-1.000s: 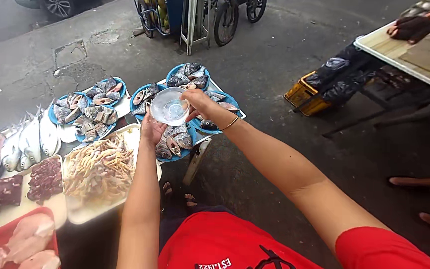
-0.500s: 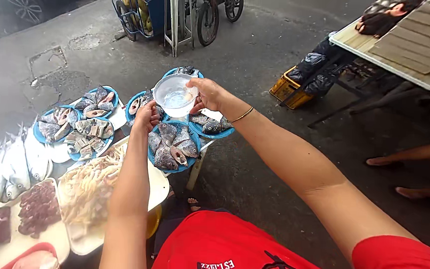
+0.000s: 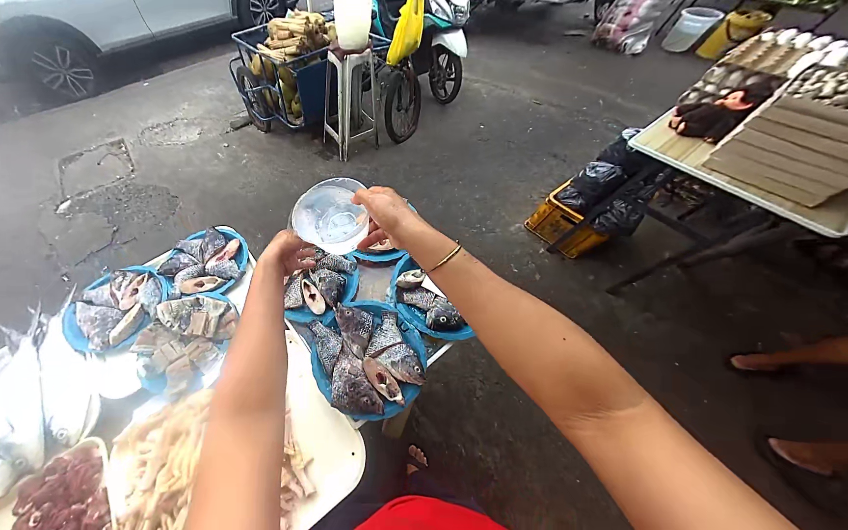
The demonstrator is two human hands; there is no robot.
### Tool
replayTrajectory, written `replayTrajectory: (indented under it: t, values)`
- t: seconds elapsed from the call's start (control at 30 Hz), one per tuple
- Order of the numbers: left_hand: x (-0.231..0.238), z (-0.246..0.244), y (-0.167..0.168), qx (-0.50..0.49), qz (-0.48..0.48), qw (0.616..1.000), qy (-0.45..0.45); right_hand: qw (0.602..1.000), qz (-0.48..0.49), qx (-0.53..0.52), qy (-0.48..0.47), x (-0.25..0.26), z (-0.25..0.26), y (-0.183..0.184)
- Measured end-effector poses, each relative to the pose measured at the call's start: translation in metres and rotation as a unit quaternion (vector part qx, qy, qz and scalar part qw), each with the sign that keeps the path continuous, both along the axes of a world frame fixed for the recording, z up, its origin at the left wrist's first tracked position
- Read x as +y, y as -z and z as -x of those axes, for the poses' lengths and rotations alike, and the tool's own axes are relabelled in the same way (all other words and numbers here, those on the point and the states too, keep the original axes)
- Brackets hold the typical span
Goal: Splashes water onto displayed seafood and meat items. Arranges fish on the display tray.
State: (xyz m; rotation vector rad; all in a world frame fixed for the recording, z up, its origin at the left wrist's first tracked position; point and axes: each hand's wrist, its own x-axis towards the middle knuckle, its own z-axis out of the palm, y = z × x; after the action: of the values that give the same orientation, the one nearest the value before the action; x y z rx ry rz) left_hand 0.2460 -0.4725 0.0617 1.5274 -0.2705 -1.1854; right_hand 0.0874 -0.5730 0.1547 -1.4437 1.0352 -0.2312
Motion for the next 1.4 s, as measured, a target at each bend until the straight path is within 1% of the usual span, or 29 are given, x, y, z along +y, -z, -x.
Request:
replayTrajectory:
  t: [0.07,0.13,0.17,0.23,0.27,0.33,0.4,0.43,0.47,0.5,0.53,0.57,0.63,0.67,0.73,0.77,0.83,0.93,1.03,1.07,1.13,1.2,1.23,1.3,1.37,1.4]
  values:
    - [0.0,-0.011,0.0,0.012,0.035,0.999,-0.028,1.0,0.009,-0.001,-0.007,-0.003,-0.013,0.002]
    - [-0.001,-0.019,0.006,0.008,0.002,1.0,-0.03,1.0,-0.004,-0.007,-0.006,-0.005,-0.021,0.005]
    - [-0.001,-0.022,0.011,0.013,0.007,0.999,-0.04,1.0,-0.018,-0.01,-0.006,-0.007,-0.022,0.006]
    - [-0.006,-0.027,0.008,0.034,0.067,0.992,-0.099,0.999,-0.047,-0.025,-0.008,-0.015,-0.027,0.004]
    - [-0.008,-0.027,0.004,0.04,0.078,0.991,-0.098,0.998,-0.061,-0.032,-0.011,-0.02,-0.028,0.003]
    - [-0.01,-0.022,-0.003,0.042,0.076,0.994,-0.061,0.996,-0.078,-0.044,-0.019,-0.032,-0.026,0.004]
    - [-0.019,-0.02,-0.008,0.052,0.125,0.989,-0.059,0.995,-0.078,-0.051,-0.025,-0.049,-0.023,0.0]
    - [-0.027,-0.018,-0.009,0.049,0.13,0.988,-0.069,0.995,-0.078,-0.053,-0.027,-0.058,-0.021,-0.003]
    - [-0.037,-0.012,-0.009,0.036,0.102,0.991,-0.08,0.995,-0.078,-0.052,-0.026,-0.068,-0.017,-0.007]
    - [-0.048,-0.006,-0.01,0.024,0.063,0.995,-0.071,0.996,-0.077,-0.049,-0.027,-0.078,-0.013,-0.01]
    - [-0.059,-0.001,-0.013,0.028,0.045,0.996,-0.066,0.996,-0.072,-0.044,-0.025,-0.089,-0.01,-0.014]
    - [-0.071,0.003,-0.016,0.039,0.057,0.995,-0.074,0.997,-0.064,-0.04,-0.024,-0.1,-0.005,-0.018]
    - [-0.098,0.015,-0.021,0.054,0.11,0.986,-0.117,0.998,-0.045,-0.03,-0.023,-0.123,0.004,-0.024]
    - [-0.114,0.024,-0.02,0.045,0.102,0.987,-0.119,0.999,-0.031,-0.02,-0.026,-0.135,0.009,-0.026]
    - [-0.141,0.041,-0.016,0.031,0.049,0.996,-0.072,0.999,-0.007,0.004,-0.032,-0.154,0.02,-0.028]
    - [-0.154,0.047,-0.014,0.04,0.048,0.996,-0.068,0.999,0.002,0.013,-0.033,-0.162,0.024,-0.029]
    - [-0.177,0.057,-0.009,0.055,0.085,0.991,-0.089,0.999,0.011,0.02,-0.03,-0.178,0.031,-0.03]
    - [-0.204,0.068,0.001,0.064,0.053,0.995,-0.046,0.999,0.015,0.022,-0.026,-0.2,0.044,-0.027]
    - [-0.224,0.075,0.006,0.078,0.11,0.985,-0.104,0.999,0.019,0.019,-0.017,-0.216,0.051,-0.024]
    - [-0.23,0.076,0.009,0.067,0.102,0.987,-0.108,1.0,0.023,0.018,-0.012,-0.22,0.053,-0.022]
    - [-0.239,0.077,0.013,0.066,0.093,0.989,-0.096,0.999,0.034,0.018,-0.01,-0.227,0.055,-0.019]
    - [-0.245,0.077,0.011,0.074,0.124,0.984,-0.108,0.999,0.039,0.015,-0.01,-0.234,0.057,-0.017]
    - [-0.247,0.077,0.012,0.076,0.119,0.983,-0.121,0.999,0.037,0.015,-0.011,-0.236,0.059,-0.015]
    - [-0.244,0.08,0.013,0.083,0.112,0.983,-0.118,0.999,0.028,0.013,-0.019,-0.238,0.064,-0.012]
    - [-0.24,0.08,0.008,0.099,0.151,0.979,-0.095,0.999,0.019,0.001,-0.032,-0.241,0.069,-0.01]
    - [-0.238,0.084,0.006,0.1,0.151,0.978,-0.099,0.999,0.011,-0.003,-0.04,-0.241,0.074,-0.008]
